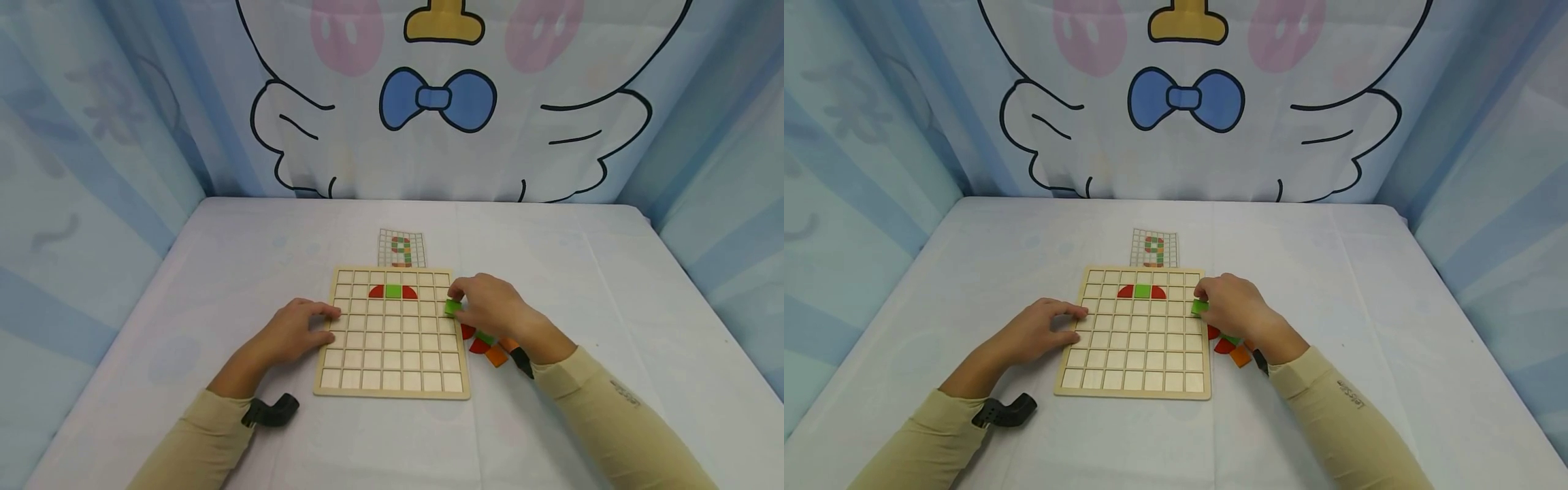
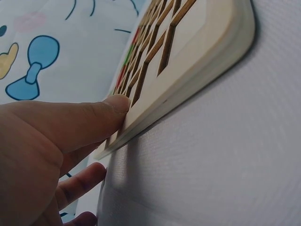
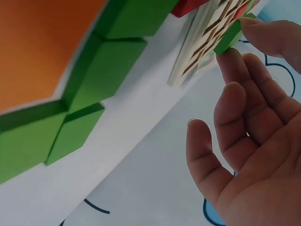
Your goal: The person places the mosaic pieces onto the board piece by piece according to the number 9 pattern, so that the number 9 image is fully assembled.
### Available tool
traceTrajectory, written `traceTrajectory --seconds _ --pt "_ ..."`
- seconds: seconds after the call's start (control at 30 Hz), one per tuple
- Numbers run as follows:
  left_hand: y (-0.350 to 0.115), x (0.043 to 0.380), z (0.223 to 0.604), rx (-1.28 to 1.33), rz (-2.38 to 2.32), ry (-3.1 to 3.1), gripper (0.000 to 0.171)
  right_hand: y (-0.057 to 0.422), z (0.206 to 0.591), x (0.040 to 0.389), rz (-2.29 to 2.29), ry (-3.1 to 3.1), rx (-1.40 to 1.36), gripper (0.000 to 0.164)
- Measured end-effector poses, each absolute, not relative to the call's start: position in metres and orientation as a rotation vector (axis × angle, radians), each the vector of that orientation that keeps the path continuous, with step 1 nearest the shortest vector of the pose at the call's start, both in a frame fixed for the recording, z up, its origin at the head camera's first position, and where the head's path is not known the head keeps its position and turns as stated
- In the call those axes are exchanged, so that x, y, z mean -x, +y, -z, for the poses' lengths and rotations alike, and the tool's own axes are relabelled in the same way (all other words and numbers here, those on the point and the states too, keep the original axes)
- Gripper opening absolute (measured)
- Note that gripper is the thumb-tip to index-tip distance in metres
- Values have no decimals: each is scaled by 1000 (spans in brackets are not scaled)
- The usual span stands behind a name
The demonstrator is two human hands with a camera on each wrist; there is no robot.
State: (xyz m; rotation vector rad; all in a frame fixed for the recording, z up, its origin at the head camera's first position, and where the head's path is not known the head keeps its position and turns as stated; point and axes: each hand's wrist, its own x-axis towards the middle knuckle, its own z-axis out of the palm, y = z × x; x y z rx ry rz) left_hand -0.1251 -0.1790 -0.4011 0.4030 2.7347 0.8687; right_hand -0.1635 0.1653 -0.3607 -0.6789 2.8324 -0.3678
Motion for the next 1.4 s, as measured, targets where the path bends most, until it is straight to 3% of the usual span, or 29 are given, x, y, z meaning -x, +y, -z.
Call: traceTrajectory --seconds 0.77,1.2,1.4 --pt "-178 125 400 -357 -847 2723 35 119 364 176 254 2770 786 28" --pt "-178 125 400 -374 -845 2728 35 107 367 179 234 2756 795 16" --pt "-178 125 400 -369 -843 2730 36 104 368 178 210 2770 828 18"
